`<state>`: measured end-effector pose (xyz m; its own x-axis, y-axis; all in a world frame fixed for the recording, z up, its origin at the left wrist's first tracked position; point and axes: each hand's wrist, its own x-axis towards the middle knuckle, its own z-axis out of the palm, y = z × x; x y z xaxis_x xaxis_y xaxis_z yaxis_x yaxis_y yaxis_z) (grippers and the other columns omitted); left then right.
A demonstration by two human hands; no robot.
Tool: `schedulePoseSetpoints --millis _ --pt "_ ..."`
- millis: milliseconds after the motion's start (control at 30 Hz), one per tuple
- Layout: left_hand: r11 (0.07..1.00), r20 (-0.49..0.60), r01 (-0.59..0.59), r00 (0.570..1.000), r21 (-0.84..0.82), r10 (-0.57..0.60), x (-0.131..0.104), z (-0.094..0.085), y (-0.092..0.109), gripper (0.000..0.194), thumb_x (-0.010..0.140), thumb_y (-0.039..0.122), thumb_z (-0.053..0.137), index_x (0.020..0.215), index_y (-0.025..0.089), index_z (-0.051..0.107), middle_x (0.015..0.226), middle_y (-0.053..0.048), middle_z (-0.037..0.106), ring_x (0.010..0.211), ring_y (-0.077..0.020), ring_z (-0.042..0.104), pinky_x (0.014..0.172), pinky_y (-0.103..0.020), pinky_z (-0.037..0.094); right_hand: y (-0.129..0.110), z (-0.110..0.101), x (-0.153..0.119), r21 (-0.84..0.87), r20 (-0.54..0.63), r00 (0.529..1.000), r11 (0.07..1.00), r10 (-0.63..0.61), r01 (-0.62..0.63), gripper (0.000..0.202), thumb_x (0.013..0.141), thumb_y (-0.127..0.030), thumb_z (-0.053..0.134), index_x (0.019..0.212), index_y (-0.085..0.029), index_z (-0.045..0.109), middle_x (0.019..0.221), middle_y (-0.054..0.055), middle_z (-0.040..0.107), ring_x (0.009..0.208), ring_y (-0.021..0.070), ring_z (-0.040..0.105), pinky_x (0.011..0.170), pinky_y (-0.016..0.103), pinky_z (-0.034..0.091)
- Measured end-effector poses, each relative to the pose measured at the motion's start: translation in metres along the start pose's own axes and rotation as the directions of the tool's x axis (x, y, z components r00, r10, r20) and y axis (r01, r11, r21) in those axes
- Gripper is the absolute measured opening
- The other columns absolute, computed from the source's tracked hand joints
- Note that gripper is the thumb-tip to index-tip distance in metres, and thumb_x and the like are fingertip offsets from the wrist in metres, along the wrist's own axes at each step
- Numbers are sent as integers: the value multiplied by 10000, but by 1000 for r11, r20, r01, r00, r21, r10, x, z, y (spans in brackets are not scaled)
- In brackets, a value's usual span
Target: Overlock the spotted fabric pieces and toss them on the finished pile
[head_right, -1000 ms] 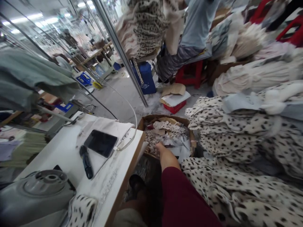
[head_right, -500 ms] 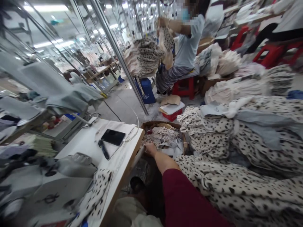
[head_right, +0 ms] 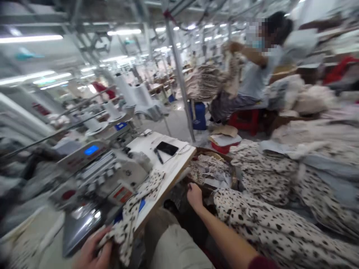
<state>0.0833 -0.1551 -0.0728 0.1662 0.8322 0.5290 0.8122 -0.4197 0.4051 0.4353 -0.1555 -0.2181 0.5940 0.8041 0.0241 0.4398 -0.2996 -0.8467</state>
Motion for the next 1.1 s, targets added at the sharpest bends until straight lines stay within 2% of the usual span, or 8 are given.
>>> schedulePoseSetpoints --millis 133,233,300,600,767,867,967,1100 --pt "984 54 6 999 -179 4 -2 -25 8 317 854 362 598 1095 200 724 1135 -93 715 1058 -264 667 937 -404 542 -55 -6 -72 200 69 918 906 -392 372 341 992 -251 408 795 -192 681 881 84 694 887 219 667 834 385 563" --pt "927 53 167 986 -336 -158 -4 -44 15 298 926 359 541 1090 194 727 1131 -97 714 1063 -240 663 950 -386 528 -111 -15 -92 513 56 682 607 -729 607 210 927 -185 523 905 -213 730 916 83 702 865 207 673 767 345 562" --pt "880 35 257 963 -400 -266 -9 -52 16 278 948 346 533 1076 200 731 1116 -91 716 1061 -229 659 976 -384 508 -148 -17 -96 606 90 585 510 -806 610 221 917 -137 537 947 -228 736 917 71 699 859 196 677 765 331 555" --pt "591 35 325 894 -738 -447 -47 -52 1 360 886 229 647 1241 204 588 1148 -96 666 1065 -205 656 890 -322 563 -242 28 -109 645 442 468 634 -765 427 251 912 -180 567 1096 -235 729 1106 85 718 1051 219 668 930 371 527" --pt "737 -7 208 961 -643 -278 -60 -65 -7 328 833 68 595 1122 222 613 925 -25 691 888 -158 680 878 -301 552 -261 48 -117 572 752 248 792 -611 215 376 886 -280 645 1257 -226 673 1169 82 730 1092 247 671 981 400 509" --pt "821 2 122 989 -557 -145 -70 -77 -13 337 794 14 574 1047 227 636 905 -26 723 893 -173 695 870 -308 553 -259 50 -114 511 812 131 801 -569 312 218 903 -250 613 1079 -220 737 977 39 752 907 207 685 850 321 523" --pt "875 -29 57 996 -481 -80 -77 -85 -22 329 800 0 532 1018 219 648 934 -50 724 922 -187 693 859 -323 556 -251 45 -107 452 810 169 781 -562 432 154 911 -209 566 879 -203 716 800 9 694 759 169 622 726 263 477" --pt "928 -25 136 988 -347 -154 -71 -87 -36 325 851 -3 458 1020 210 636 974 -62 693 957 -185 659 865 -333 536 -242 36 -93 342 800 353 852 -485 396 210 897 -334 614 744 -191 627 689 -7 611 670 157 553 634 249 437"
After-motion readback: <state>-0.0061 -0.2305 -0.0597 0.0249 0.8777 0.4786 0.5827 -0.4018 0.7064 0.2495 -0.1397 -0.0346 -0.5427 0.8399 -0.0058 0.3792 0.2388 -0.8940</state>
